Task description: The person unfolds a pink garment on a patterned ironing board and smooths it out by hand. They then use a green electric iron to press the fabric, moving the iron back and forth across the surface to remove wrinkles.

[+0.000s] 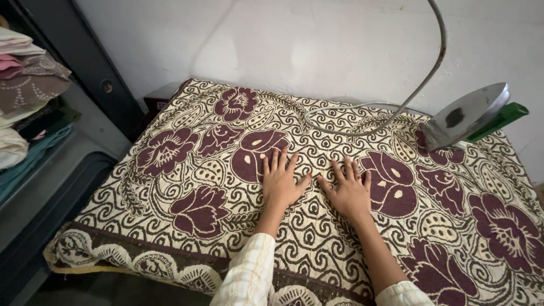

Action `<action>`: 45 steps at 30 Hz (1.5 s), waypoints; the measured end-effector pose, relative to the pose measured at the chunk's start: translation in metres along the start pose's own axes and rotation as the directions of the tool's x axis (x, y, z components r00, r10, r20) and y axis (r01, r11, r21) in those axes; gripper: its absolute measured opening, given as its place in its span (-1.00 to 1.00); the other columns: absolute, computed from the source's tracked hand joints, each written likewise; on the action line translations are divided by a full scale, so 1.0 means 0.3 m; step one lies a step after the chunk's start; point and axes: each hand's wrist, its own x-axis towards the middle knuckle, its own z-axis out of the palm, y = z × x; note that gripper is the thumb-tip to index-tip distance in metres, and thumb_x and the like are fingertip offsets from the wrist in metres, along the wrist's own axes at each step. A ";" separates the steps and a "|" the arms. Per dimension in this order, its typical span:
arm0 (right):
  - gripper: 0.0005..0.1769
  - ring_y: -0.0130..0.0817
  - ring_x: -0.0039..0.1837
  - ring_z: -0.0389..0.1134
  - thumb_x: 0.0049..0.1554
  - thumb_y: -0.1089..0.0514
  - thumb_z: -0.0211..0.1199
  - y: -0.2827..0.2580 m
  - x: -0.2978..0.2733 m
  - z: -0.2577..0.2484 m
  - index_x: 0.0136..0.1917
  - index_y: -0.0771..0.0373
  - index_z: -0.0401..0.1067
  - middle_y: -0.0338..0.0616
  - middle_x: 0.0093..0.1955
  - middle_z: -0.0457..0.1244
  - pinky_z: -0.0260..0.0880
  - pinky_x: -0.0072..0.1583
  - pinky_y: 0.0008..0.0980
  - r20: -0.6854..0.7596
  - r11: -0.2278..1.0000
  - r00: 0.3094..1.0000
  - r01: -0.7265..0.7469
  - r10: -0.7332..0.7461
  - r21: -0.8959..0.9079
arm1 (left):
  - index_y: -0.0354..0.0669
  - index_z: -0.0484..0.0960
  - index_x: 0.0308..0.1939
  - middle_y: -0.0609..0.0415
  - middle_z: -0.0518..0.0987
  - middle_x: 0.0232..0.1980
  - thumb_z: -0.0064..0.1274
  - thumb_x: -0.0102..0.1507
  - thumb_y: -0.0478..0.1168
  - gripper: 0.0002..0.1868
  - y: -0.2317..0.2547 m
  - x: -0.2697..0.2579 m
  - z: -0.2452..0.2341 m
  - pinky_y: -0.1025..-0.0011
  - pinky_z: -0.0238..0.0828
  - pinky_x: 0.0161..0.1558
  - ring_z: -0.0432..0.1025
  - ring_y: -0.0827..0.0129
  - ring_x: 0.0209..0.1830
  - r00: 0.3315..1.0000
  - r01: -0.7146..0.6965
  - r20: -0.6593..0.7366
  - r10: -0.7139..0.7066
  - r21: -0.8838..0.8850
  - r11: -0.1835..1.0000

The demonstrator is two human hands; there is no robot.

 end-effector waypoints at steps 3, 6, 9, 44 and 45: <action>-0.06 -0.22 0.71 -0.36 0.17 -0.62 -0.39 0.000 -0.003 -0.003 0.66 -0.21 -0.18 -0.14 0.72 -0.33 -0.55 0.57 0.07 -0.020 1.000 1.000 0.015 -0.014 0.009 | 0.15 0.13 0.56 -0.03 -0.03 0.65 -0.27 0.27 0.44 -0.12 0.000 -0.004 -0.001 0.01 -0.52 0.56 -0.21 0.09 0.66 1.000 -0.007 -0.017 0.007 0.019 1.000; -0.06 -0.23 0.71 -0.36 0.17 -0.62 -0.40 -0.005 -0.013 -0.015 0.67 -0.21 -0.17 -0.13 0.73 -0.32 -0.53 0.58 0.08 -0.034 1.000 0.999 0.017 -0.017 -0.013 | 0.17 0.10 0.58 -0.01 -0.05 0.67 -0.33 0.29 0.45 -0.12 0.000 -0.004 -0.002 0.02 -0.52 0.57 -0.22 0.09 0.67 1.000 -0.001 0.009 0.000 0.039 0.999; -0.08 -0.26 0.70 -0.46 0.16 -0.62 -0.48 -0.013 -0.007 -0.037 0.66 -0.25 -0.28 -0.23 0.72 -0.40 -0.61 0.57 0.06 0.081 1.000 0.997 0.003 -0.004 0.020 | 0.20 -0.01 0.59 0.04 -0.14 0.67 -0.43 0.28 0.49 -0.11 0.007 0.014 -0.006 0.02 -0.55 0.54 -0.28 0.13 0.66 0.996 -0.001 0.092 -0.007 0.081 0.997; -0.20 0.20 0.69 -0.43 0.19 -0.41 0.02 -0.537 0.004 -0.128 0.58 -0.07 0.13 0.08 0.72 -0.34 -0.53 0.54 0.37 -0.445 0.826 0.735 0.563 -0.512 -0.021 | 0.21 0.02 0.61 -0.09 -0.12 0.68 0.12 0.16 0.06 -0.03 -0.352 -0.284 -0.274 -0.13 -0.47 0.56 -0.30 -0.07 0.67 0.943 0.137 -0.329 -0.057 0.225 0.965; -0.20 0.19 0.69 -0.42 0.19 -0.41 0.03 -0.602 0.001 -0.145 0.59 -0.10 0.13 0.06 0.71 -0.34 -0.53 0.54 0.37 -0.457 0.796 0.706 0.606 -0.541 -0.005 | 0.22 0.00 0.62 -0.08 -0.14 0.68 0.13 0.14 0.07 0.01 -0.409 -0.307 -0.323 -0.11 -0.48 0.55 -0.31 -0.07 0.66 0.948 0.193 -0.298 -0.111 0.260 0.946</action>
